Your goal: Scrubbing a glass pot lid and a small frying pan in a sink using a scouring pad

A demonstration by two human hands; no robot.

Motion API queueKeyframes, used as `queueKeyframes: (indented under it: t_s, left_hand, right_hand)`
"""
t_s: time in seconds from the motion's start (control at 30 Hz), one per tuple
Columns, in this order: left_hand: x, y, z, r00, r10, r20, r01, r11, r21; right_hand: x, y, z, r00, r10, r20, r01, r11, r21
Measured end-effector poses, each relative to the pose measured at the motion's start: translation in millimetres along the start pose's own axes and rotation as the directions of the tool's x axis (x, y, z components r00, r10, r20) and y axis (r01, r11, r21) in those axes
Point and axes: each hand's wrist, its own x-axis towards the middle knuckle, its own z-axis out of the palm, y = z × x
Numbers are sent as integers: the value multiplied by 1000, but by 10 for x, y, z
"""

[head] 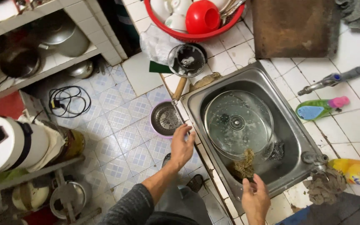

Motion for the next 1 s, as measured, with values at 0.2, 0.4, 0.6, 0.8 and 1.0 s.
queueKeyframes:
  t_s: [0.2,0.4,0.6,0.8,1.0]
  left_hand:
    - [-185,-398,-618,969,-246,0,246,968,40]
    - [-61,-1921,-1262,906,-412,-99,424,886,190]
    - [-278,-3018,-2131,707,-700,-99,692,657,299]
    - [-379,-3468,-2496,659,-743,-120,751,640,161]
    - [-87,-2691,-2616,682,-731,-3,720,671,179]
  right_hand:
    - [409,261,560,978,-189,-92,202,963,176]
    - [368,-11,845,953,-296,-65,292,954,-75]
    - [174,-387,1186,826,-562,-45,541,812,-220]
    - [222,-643,1473,653,-755,63,700,569,-432]
    - [307,-835,1618,757,-628,183,559,476,-679]
